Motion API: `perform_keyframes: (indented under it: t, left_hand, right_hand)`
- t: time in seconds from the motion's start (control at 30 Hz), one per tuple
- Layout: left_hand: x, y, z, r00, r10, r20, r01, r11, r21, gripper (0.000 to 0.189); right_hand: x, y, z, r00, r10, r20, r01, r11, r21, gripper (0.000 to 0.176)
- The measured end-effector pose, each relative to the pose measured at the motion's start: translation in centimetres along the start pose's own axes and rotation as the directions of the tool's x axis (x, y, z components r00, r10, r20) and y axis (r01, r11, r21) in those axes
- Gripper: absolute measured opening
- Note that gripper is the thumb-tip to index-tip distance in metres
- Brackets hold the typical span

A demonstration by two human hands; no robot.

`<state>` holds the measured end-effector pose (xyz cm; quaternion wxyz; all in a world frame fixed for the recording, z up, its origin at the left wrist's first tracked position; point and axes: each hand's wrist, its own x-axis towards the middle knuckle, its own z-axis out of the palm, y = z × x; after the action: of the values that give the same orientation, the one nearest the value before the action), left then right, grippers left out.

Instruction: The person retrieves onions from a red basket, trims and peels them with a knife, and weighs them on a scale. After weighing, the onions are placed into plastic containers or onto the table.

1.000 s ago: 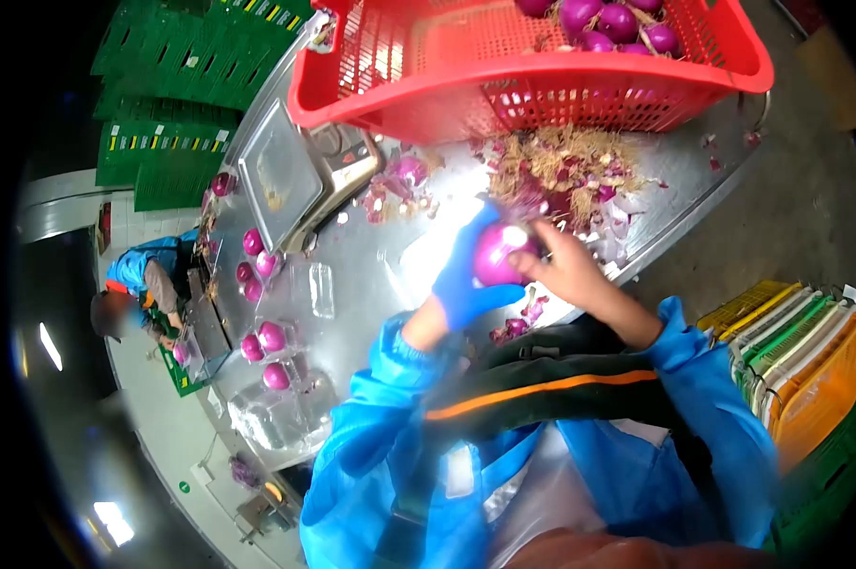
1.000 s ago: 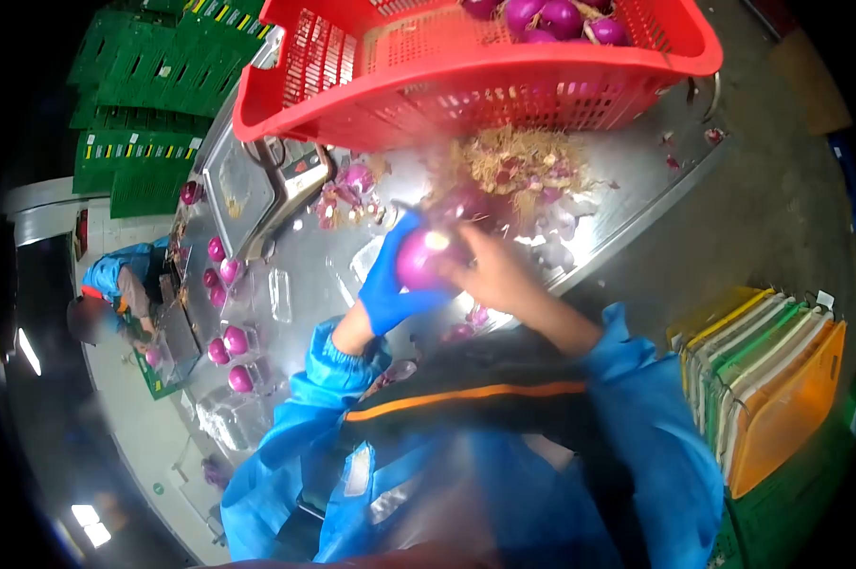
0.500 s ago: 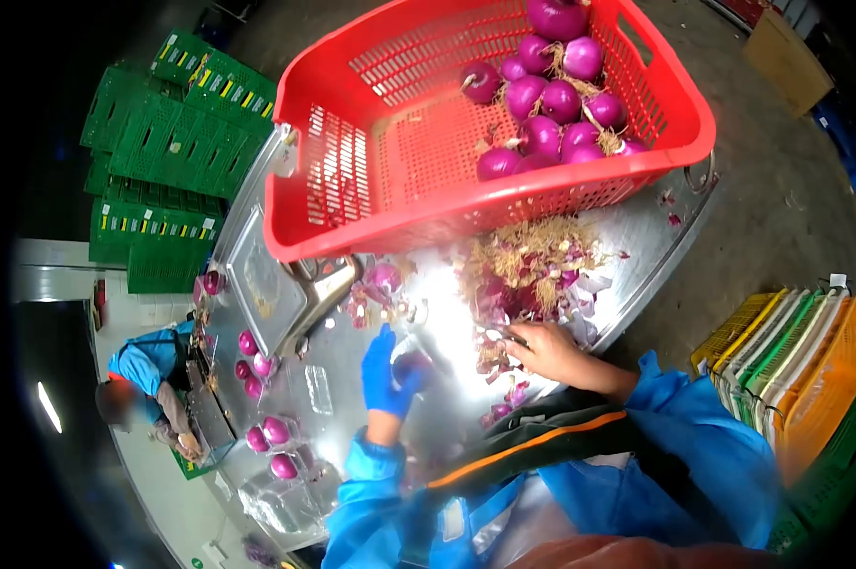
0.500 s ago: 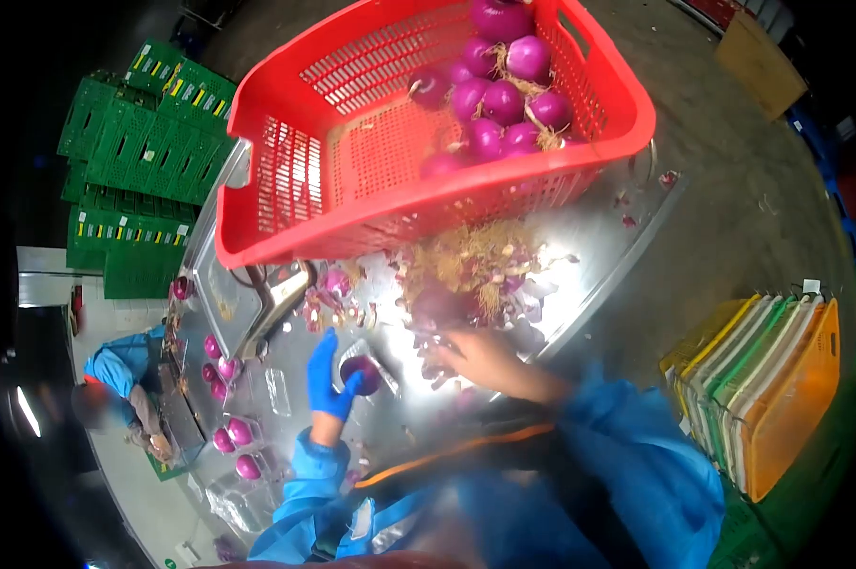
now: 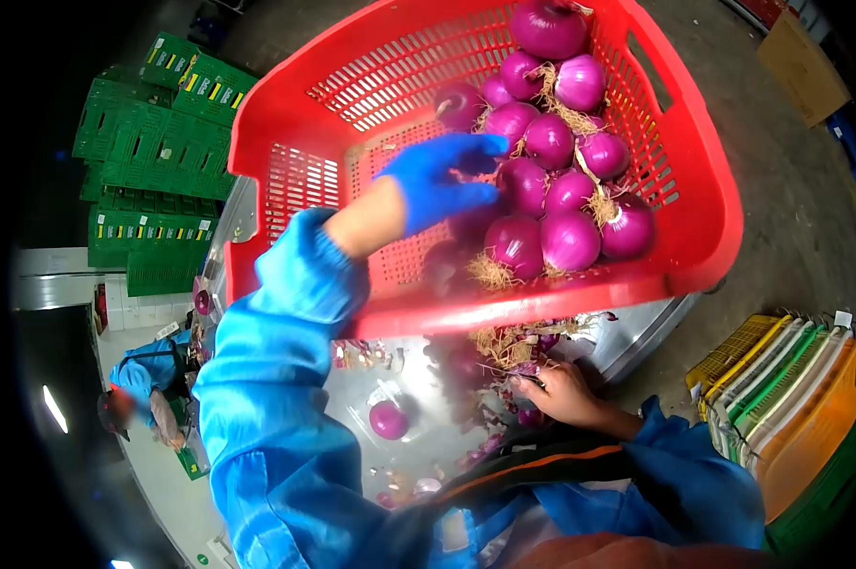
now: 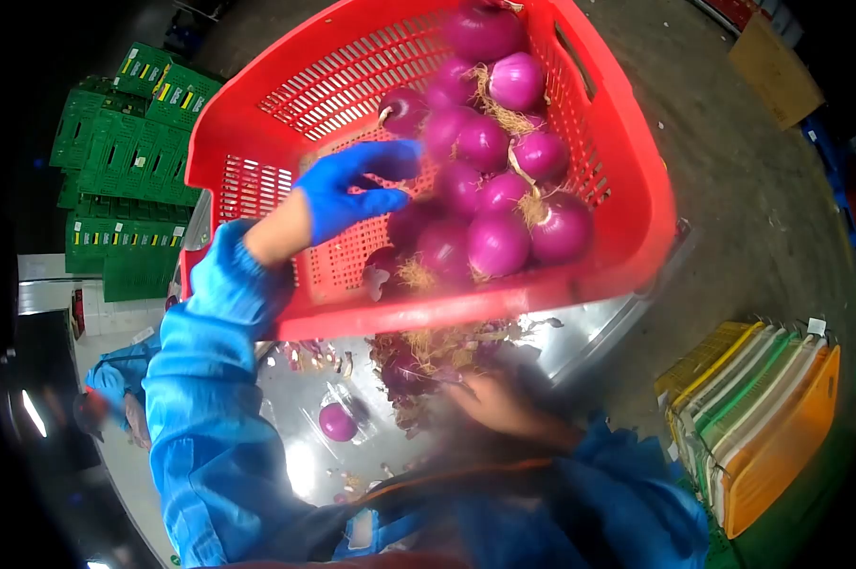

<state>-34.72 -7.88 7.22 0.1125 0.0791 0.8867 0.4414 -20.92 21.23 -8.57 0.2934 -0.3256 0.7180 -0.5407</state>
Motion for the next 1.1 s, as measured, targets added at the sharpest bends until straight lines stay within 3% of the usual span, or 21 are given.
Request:
perform_keyframes:
  t: [0.1, 0.17, 0.23, 0.33, 0.43, 0.5, 0.53, 0.57, 0.6, 0.63, 0.7, 0.73, 0.87, 0.97, 1.0, 1.07, 1.1]
  left_hand:
    - [3.3, -0.5, 2.8, 0.983, 0.007, 0.182, -0.009, 1.0, 0.01, 0.06]
    - [4.1, -0.6, 4.8, 0.968, 0.132, 0.213, -0.15, 0.986, 0.07, 0.068]
    - [4.3, 0.3, 5.7, 0.95, -0.048, 0.308, 0.038, 0.999, 0.038, 0.066]
    - [4.1, -1.2, 5.8, 0.951, -0.044, 0.306, 0.014, 0.995, 0.101, 0.065]
    - [3.4, -2.9, 3.8, 0.914, -0.228, 0.335, 0.257, 0.965, -0.045, 0.064]
    - [2.7, -3.0, 3.9, 0.922, -0.239, 0.305, 0.282, 0.954, -0.104, 0.065]
    - [2.4, -3.0, 4.1, 0.925, -0.241, 0.292, 0.29, 0.948, -0.134, 0.065]
    - [2.1, -3.0, 4.4, 0.929, -0.241, 0.281, 0.295, 0.941, -0.166, 0.065]
    - [2.3, -1.3, 5.1, 0.95, -0.188, 0.25, 0.223, 0.967, -0.12, 0.065]
    - [2.4, -0.4, 6.1, 0.977, -0.109, 0.184, 0.086, 0.988, 0.128, 0.065]
    - [3.6, 0.7, 7.7, 0.962, -0.131, 0.241, 0.003, 0.884, 0.467, 0.067]
    - [3.8, 0.3, 8.3, 0.979, -0.084, 0.185, -0.008, 0.895, 0.446, 0.067]
    - [4.2, 1.5, 8.1, 0.943, -0.237, 0.235, 0.138, 0.919, 0.37, 0.062]
    - [3.1, -0.5, 5.6, 0.958, -0.223, 0.182, 0.232, 0.972, -0.03, 0.069]
    - [3.1, -2.7, 4.7, 0.987, -0.147, 0.063, 0.152, 0.985, -0.083, 0.069]
    - [2.4, -4.0, 0.8, 0.947, -0.318, 0.043, 0.315, 0.896, -0.313, 0.07]
    - [2.2, -7.6, -0.5, 0.94, -0.332, -0.079, 0.307, 0.925, -0.224, 0.072]
  right_hand:
    - [0.2, 1.0, -0.7, 0.999, 0.034, -0.025, -0.035, 0.999, -0.018, 0.023]
    - [0.3, 1.5, -0.9, 0.998, 0.059, -0.036, -0.061, 0.997, -0.039, 0.023]
    - [0.5, 1.9, -1.0, 0.998, 0.014, -0.066, -0.018, 0.998, -0.063, 0.025]
    - [1.1, 1.4, -1.6, 0.998, 0.0, -0.059, -0.003, 0.998, -0.056, 0.026]
    - [1.1, 0.8, -1.8, 0.999, 0.045, -0.024, -0.044, 0.998, 0.046, 0.028]
    - [1.0, 0.9, -1.8, 0.997, 0.072, -0.017, -0.07, 0.991, 0.113, 0.028]
    - [1.0, 1.5, -1.3, 0.996, -0.024, -0.091, 0.028, 0.999, 0.042, 0.026]
    - [1.0, 1.6, -1.3, 0.997, -0.018, -0.078, 0.021, 0.999, 0.034, 0.025]
    - [1.0, 1.6, -1.2, 0.998, -0.01, -0.065, 0.012, 1.0, 0.026, 0.025]
    - [1.0, 1.6, -1.2, 0.999, -0.003, -0.052, 0.003, 1.0, 0.016, 0.024]
    - [1.4, 1.4, -0.9, 0.997, -0.023, -0.074, 0.025, 0.999, 0.025, 0.024]
    - [1.6, 1.4, -0.9, 0.996, -0.034, -0.085, 0.036, 0.999, 0.029, 0.023]
    - [2.1, 1.3, -0.7, 0.992, -0.043, -0.122, 0.045, 0.999, 0.015, 0.024]
    - [1.8, 1.8, -0.8, 0.995, -0.017, -0.1, 0.015, 1.0, -0.025, 0.024]
    - [1.6, 1.9, -1.0, 0.995, -0.008, -0.096, 0.006, 1.0, -0.013, 0.023]
    - [1.7, 2.1, -1.2, 0.994, -0.025, -0.111, 0.023, 1.0, -0.015, 0.022]
    - [1.8, 2.1, -1.2, 0.99, -0.049, -0.129, 0.046, 0.999, -0.029, 0.022]
